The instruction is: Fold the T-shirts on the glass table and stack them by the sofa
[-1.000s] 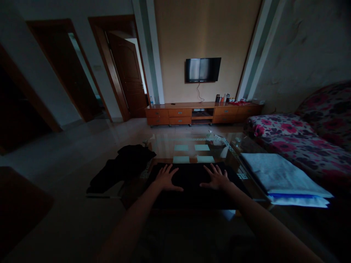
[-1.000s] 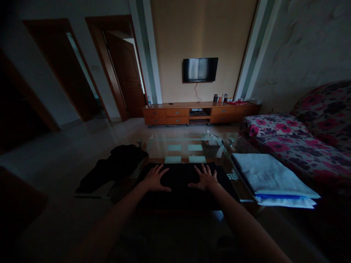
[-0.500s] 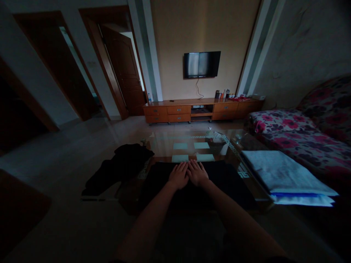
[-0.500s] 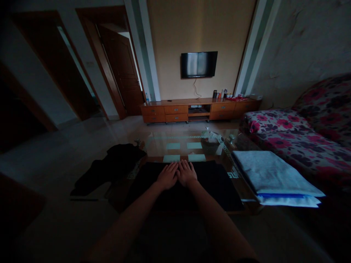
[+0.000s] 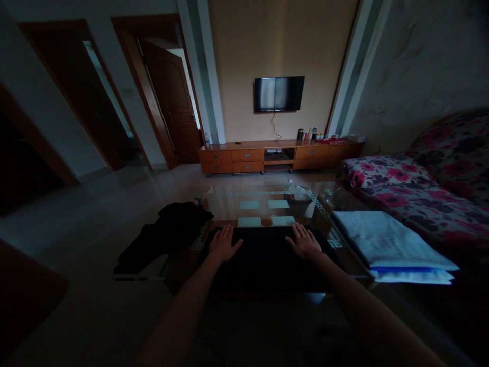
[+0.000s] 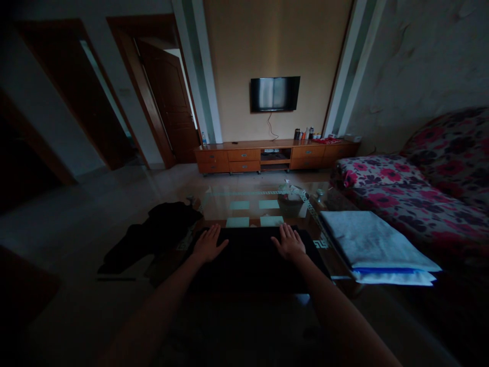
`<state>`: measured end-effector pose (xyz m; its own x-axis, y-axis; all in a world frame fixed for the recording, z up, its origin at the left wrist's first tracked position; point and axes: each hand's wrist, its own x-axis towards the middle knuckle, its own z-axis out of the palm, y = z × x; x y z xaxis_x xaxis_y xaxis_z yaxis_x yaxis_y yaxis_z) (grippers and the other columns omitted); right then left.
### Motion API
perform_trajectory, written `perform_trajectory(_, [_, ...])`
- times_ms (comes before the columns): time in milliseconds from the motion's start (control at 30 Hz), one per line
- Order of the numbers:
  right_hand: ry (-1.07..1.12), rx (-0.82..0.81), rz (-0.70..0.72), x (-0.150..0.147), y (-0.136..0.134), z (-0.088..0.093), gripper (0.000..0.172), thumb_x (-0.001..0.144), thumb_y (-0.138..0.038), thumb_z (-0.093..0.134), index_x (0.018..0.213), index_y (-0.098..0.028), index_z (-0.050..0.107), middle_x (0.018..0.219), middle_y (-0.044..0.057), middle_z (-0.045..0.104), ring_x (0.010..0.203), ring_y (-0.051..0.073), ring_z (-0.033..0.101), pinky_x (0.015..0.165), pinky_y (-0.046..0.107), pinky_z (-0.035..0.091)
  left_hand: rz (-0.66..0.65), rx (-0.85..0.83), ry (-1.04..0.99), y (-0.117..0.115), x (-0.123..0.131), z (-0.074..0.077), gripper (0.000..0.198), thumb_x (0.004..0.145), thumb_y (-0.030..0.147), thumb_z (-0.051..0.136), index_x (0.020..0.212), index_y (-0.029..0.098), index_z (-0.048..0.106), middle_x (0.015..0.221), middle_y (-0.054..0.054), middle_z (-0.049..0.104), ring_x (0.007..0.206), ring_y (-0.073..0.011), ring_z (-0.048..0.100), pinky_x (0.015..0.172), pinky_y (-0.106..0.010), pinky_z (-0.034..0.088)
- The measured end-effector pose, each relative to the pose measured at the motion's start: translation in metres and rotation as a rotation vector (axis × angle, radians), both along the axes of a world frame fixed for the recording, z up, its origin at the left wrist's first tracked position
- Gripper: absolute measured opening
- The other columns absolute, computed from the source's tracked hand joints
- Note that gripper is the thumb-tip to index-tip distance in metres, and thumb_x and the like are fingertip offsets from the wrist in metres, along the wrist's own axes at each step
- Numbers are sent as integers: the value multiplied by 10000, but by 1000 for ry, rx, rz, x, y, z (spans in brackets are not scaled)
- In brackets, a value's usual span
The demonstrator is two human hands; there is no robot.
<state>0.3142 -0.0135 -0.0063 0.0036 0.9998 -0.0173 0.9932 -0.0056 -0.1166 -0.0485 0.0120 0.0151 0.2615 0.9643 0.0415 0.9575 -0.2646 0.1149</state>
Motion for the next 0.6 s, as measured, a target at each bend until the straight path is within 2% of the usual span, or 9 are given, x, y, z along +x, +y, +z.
perform_trajectory(167, [-28,77,-27,36,-3,-12,886,946,-722,174,1612,-138,192,1681,77,81,1554,254,35,1240,486,122,96,88,8,2,-24,-7,844,941,670,316,1594,145,207,1648,-173,218,1531,-330,179,1205,-531,166])
perform_trajectory(267, [-8,93,-43,39,-1,-15,934,923,-761,190,1608,-126,212,1683,85,65,1552,289,23,1231,470,168,57,74,0,5,-30,-12,873,930,673,344,1586,114,204,1654,-189,187,1532,-334,170,1199,-500,204])
perform_trajectory(400, [-1,80,-63,34,2,-12,957,910,-777,197,1608,-124,213,1680,96,98,1543,305,107,1231,461,161,5,91,-18,8,-33,-14,888,909,699,378,1577,130,242,1656,-177,198,1528,-333,189,1200,-477,214])
perform_trajectory(500, [-15,87,-152,27,2,-6,966,897,-785,227,1607,-129,224,1673,117,138,1535,319,137,1223,502,143,101,167,-32,7,-28,-9,777,941,671,331,1552,190,328,1639,-139,282,1518,-329,225,1215,-512,153])
perform_trajectory(567, [-40,124,-250,20,0,1,949,892,-787,246,1598,-153,267,1665,140,168,1525,361,145,1205,580,99,170,252,-41,4,-21,-2,714,962,633,313,1537,213,371,1615,-127,343,1515,-352,215,1219,-562,72])
perform_trajectory(600, [-60,150,-283,16,-2,5,933,894,-781,249,1591,-162,291,1664,148,168,1522,383,130,1191,619,67,165,287,-45,1,-16,2,694,969,615,310,1534,219,382,1607,-124,361,1516,-361,203,1219,-574,38])
